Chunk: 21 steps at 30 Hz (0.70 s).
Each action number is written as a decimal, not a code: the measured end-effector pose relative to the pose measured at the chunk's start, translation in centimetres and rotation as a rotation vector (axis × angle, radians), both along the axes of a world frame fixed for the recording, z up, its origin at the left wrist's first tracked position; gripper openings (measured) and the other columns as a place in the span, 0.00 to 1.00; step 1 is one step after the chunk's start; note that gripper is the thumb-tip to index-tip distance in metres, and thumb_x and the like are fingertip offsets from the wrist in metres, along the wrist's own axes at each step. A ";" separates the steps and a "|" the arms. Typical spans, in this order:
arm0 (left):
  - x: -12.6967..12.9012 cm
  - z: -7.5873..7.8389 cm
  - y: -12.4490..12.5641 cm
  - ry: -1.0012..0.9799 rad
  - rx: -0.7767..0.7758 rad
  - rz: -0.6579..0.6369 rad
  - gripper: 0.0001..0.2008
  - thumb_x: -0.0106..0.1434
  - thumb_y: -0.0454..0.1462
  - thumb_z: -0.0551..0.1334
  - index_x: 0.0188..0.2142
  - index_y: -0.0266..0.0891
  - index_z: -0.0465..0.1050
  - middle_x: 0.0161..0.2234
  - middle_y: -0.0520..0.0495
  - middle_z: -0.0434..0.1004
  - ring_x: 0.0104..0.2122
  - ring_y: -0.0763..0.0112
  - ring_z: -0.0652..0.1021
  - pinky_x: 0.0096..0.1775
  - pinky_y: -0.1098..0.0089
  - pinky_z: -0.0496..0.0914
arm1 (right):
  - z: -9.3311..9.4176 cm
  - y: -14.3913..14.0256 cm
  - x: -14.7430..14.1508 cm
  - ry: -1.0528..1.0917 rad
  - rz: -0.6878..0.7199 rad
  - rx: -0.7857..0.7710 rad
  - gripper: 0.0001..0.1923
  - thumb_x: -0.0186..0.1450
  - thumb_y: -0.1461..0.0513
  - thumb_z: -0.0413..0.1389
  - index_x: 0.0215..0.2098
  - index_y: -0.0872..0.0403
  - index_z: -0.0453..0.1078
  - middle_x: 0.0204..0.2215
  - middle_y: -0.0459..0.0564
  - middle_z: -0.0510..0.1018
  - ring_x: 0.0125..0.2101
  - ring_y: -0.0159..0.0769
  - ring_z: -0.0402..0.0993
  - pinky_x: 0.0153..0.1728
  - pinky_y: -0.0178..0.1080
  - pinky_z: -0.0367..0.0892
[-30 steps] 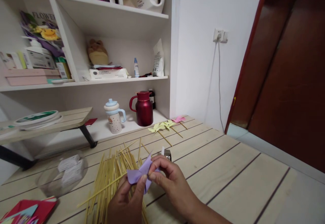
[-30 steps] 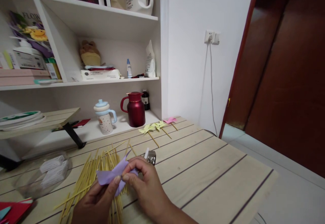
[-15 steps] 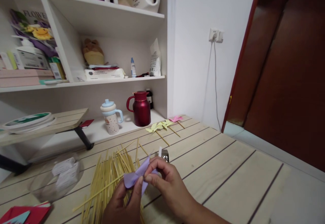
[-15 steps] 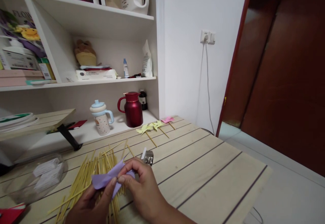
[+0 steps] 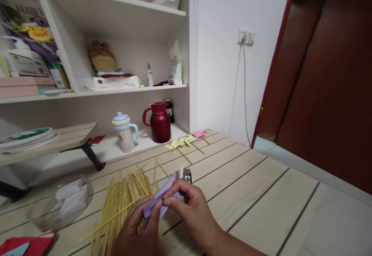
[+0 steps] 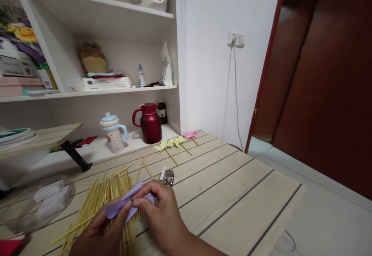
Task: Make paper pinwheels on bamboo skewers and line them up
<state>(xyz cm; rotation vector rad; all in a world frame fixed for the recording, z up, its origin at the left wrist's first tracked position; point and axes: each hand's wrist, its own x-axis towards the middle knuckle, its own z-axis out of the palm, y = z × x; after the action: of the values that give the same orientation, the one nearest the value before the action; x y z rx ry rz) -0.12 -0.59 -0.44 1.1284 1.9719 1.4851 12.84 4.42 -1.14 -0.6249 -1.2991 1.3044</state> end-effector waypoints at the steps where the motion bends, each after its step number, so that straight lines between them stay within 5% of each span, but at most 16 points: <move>1: 0.0 0.0 0.0 0.000 0.012 -0.002 0.11 0.47 0.49 0.66 0.28 0.50 0.81 0.35 0.52 0.85 0.40 0.56 0.82 0.45 0.64 0.74 | 0.0 0.0 0.0 -0.004 -0.010 0.005 0.03 0.55 0.66 0.64 0.26 0.53 0.74 0.27 0.45 0.79 0.31 0.35 0.72 0.37 0.37 0.65; 10: -0.2 -0.3 0.0 0.035 0.034 -0.001 0.12 0.47 0.49 0.65 0.28 0.51 0.82 0.35 0.51 0.85 0.40 0.55 0.82 0.45 0.63 0.74 | -0.2 -0.3 -0.2 0.085 -0.055 -0.037 0.15 0.52 0.68 0.66 0.29 0.51 0.64 0.25 0.38 0.71 0.28 0.31 0.67 0.30 0.33 0.63; 17: -0.2 -0.4 0.1 -0.011 -0.090 0.046 0.14 0.45 0.51 0.65 0.31 0.51 0.81 0.37 0.51 0.85 0.42 0.53 0.82 0.44 0.62 0.75 | -0.7 0.0 -0.4 0.123 -0.020 -0.081 0.30 0.53 0.69 0.65 0.52 0.48 0.66 0.25 0.37 0.72 0.28 0.32 0.70 0.34 0.35 0.66; 21: 0.3 -0.4 0.1 -0.057 -0.066 0.066 0.14 0.45 0.51 0.64 0.30 0.50 0.81 0.37 0.51 0.85 0.43 0.54 0.82 0.45 0.62 0.74 | -0.5 0.0 -0.3 0.005 -0.037 -0.013 0.13 0.55 0.66 0.64 0.39 0.53 0.77 0.29 0.44 0.75 0.33 0.36 0.72 0.36 0.37 0.66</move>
<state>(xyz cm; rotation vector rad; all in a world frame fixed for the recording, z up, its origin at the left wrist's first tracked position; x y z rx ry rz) 0.18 -0.44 -0.81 0.9914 2.0214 1.4578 12.54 4.41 -1.67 -0.6518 -1.2706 1.2837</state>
